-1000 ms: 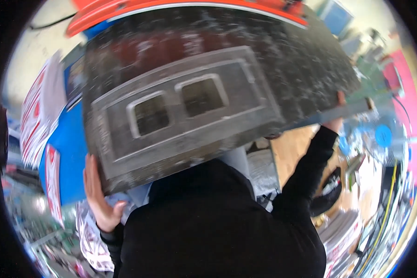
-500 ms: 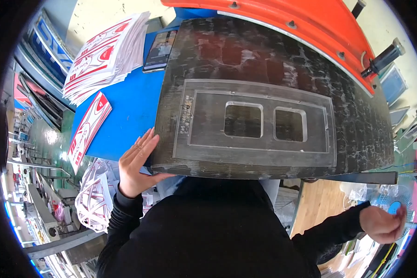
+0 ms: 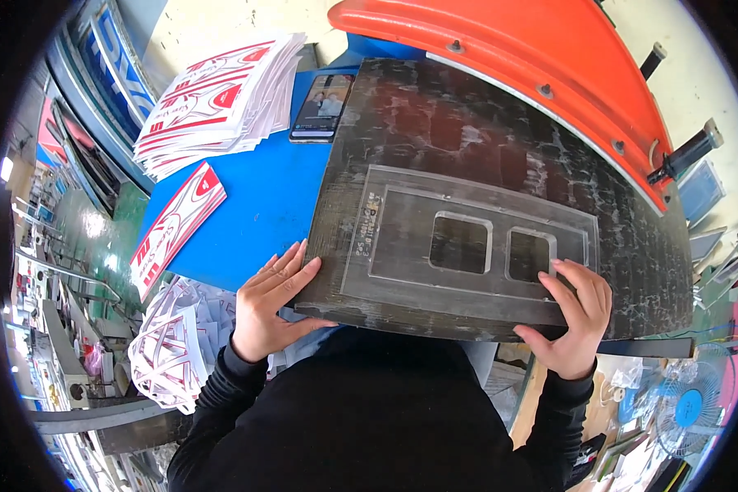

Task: Operating a manual die-cutting machine to cut printed labels using a plastic template.

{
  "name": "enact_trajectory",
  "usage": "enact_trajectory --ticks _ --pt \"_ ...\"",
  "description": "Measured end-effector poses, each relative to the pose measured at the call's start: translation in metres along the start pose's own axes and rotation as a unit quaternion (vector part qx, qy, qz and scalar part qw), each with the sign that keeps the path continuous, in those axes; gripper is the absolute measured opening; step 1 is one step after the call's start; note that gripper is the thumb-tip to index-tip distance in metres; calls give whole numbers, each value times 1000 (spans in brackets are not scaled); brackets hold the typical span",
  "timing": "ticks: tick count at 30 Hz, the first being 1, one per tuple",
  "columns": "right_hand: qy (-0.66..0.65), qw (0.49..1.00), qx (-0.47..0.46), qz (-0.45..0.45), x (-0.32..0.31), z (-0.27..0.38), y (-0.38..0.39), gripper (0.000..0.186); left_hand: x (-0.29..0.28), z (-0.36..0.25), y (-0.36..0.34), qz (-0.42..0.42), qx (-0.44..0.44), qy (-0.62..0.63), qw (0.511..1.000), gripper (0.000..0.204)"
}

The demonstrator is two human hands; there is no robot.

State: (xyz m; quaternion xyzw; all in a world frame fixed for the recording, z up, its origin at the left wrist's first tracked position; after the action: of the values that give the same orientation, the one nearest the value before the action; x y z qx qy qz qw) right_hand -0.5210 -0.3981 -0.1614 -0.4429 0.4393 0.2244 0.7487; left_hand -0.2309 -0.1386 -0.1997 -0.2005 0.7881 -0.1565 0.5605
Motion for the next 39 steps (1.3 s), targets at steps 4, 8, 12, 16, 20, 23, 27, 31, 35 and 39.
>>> enact_trajectory --ticks 4,8,12,16,20,23,27,31,35,39 --pt "35 999 -10 21 -1 15 -11 65 -5 -1 -1 1 -2 -4 1000 82" --pt "30 997 -24 71 -1 13 -19 60 -49 8 -10 -20 -8 103 994 79" --pt "12 997 -45 67 1 7 -17 58 -104 73 -41 -152 -46 -37 987 48" --pt "-20 994 -49 99 -3 8 -23 58 -151 177 -67 -120 -6 -176 977 31" --pt "-44 994 -54 88 -4 9 -24 57 -153 238 -73 7 -67 -165 984 45" --pt "-54 994 -36 88 -9 -1 -22 59 -146 242 -81 38 -57 -171 983 38" --pt "-156 988 10 -2 -16 -25 -16 66 -157 277 -67 -100 -16 -257 961 25" --pt "-287 949 77 -105 -24 -41 -12 70 -188 315 -47 -42 -15 -320 946 33" --pt "-326 902 143 -243 -26 -90 34 81 -172 250 -104 -158 -115 -228 954 33" --pt "-335 898 175 -224 -45 -91 47 87 -114 113 -145 -220 40 -245 943 27"
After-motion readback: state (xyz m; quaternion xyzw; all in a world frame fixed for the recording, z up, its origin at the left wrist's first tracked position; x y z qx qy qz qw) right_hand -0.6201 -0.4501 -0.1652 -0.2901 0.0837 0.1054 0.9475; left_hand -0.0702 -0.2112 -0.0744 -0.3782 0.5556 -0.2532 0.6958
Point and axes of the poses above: each hand's wrist, its own y-axis away from the middle knuckle, its own x-axis out of the palm, z = x × y, the point moved 2 cm from there along -y, towards the middle knuckle, and after that the axes turned 10 degrees about x, right-handed, at the moved point
